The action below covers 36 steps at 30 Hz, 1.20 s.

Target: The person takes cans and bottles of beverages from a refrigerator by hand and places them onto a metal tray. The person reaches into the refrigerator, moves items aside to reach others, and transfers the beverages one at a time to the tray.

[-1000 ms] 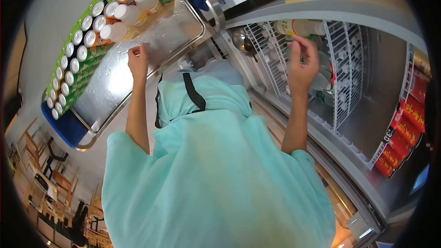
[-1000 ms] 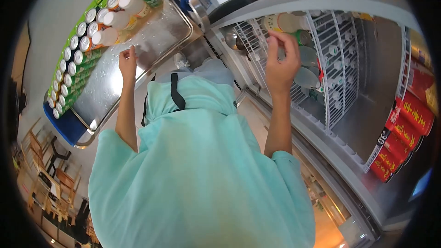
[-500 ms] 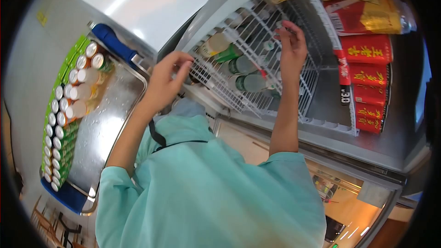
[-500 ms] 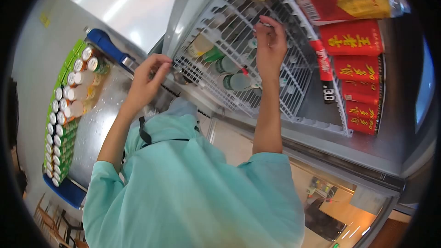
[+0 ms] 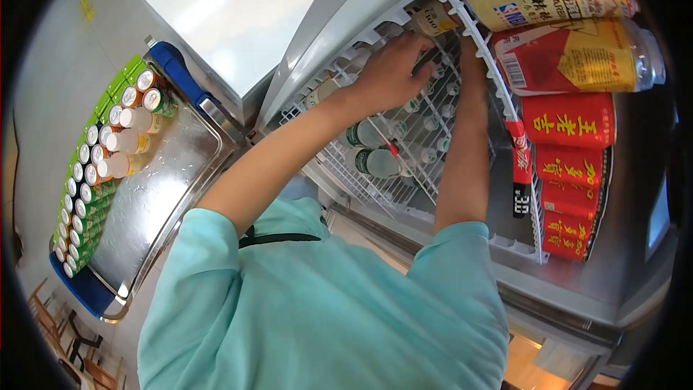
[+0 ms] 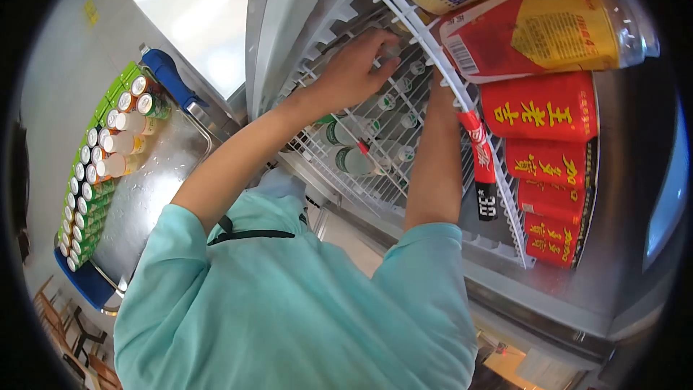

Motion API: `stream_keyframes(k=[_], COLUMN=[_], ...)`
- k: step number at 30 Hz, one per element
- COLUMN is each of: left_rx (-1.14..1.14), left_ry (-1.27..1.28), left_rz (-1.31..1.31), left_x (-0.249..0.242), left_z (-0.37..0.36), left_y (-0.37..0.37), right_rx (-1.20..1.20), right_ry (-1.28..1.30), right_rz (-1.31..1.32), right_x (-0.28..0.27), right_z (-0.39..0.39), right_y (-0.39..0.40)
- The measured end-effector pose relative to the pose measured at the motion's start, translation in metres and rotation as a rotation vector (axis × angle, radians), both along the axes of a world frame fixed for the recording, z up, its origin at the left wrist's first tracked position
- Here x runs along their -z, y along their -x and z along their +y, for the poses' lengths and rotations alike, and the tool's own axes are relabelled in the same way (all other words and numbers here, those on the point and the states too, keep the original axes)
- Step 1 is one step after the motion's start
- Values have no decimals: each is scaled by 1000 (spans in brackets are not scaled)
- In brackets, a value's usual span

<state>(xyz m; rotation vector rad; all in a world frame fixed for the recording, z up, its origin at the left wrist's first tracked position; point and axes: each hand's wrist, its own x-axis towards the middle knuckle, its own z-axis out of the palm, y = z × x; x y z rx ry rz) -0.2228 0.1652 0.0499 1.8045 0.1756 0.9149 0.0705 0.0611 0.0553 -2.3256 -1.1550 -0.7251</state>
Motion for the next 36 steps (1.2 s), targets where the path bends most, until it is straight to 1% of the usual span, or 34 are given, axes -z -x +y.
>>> stream_keyframes(k=[1,3,5,8,10,11,15,17,18,20,21,22,25,28,32,33,36], left_rx=[-27,-53,-56,-142,-142,-139,-182,-103,-64,114,181,249,269,212,191,187,106], left_ry=[-5,23,81,-28,-62,-78,-226,-154,-119,69,146,222,386,355,456,484,492], left_rz=[12,46,83,75,112,130,118,118,116,318,398,478,443,452,310,286,344], left_x=[3,8,11,20,14,10,-11,-13,-15,-31,-37,-39,-35,-26,-5,4,30], left_z=[4,5,8,8,7,5,-6,-20,-28,-35,-37,-38,-37,-37,-22,-16,-4], left_y=[-8,-12,-13,-17,-13,-9,20,39,49,77,88,99,136,173,224,236,274], right_rx=[-1,-99,-118,-28,-49,-85,-241,-184,-208,-256,-168,-200,-307,-387,-496,-491,-510], right_ry=[17,-102,-164,-163,-301,-401,-808,-977,-947,-882,-945,-942,-912,-927,-842,-768,-551], right_rz=[-9,85,133,147,473,576,972,1066,1134,1270,1358,1385,1483,1547,1645,1673,1763], right_x=[-15,-10,-5,-10,-17,-18,-25,-40,-47,-61,-68,-67,-62,-58,-33,-27,-6], right_z=[8,11,15,-1,-13,-19,-23,-15,-14,-18,-11,-10,-7,-1,14,18,34], right_y=[27,16,10,44,71,83,127,163,180,212,232,245,281,323,364,375,398])
